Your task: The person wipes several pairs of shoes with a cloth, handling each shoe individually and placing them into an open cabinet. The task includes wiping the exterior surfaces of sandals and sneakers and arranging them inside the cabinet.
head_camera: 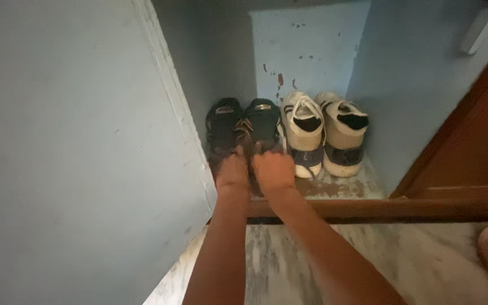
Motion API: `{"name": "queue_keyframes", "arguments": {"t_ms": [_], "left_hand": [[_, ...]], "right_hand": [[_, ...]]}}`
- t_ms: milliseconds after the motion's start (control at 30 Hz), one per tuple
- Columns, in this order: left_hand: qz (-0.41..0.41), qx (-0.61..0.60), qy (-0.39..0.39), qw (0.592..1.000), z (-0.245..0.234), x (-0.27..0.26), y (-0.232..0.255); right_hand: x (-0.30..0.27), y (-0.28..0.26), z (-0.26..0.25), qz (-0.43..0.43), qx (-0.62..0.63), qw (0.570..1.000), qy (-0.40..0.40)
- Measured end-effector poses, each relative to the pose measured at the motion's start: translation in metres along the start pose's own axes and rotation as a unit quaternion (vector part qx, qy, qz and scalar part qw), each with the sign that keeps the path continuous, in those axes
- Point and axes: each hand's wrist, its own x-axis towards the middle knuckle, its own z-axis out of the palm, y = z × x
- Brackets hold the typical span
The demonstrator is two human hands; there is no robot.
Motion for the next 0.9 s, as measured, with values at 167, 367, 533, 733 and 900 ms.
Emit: {"name": "queue_keyframes", "arguments": {"t_ms": [167, 367, 533, 733, 900], "left_hand": [[-0.028, 0.079, -0.086, 0.993, -0.006, -0.020, 0.007], [0.038, 0.135, -0.001, 0.990, -0.034, -0.021, 0.015], [0.042, 0.177, 0.020, 0.983, -0.031, -0.019, 0.025], [-0.006, 0.075, 0.012, 0.997, -0.055, -0.038, 0.030], [-0.037, -0.087, -0.082, 0.992, -0.094, -0.074, 0.045]], "right_hand": [[-0.003, -0.005, 0.009, -0.001, 0.031, 0.999, -0.008], [-0.008, -0.006, 0.002, -0.005, 0.036, 0.999, -0.031], [-0.009, -0.001, 0.021, -0.006, -0.005, 1.000, 0.004], [0.001, 0.002, 0.033, 0.002, 0.036, 0.998, 0.042], [-0.009, 0.005, -0.002, 0.043, 0.095, 0.994, -0.022]]}}
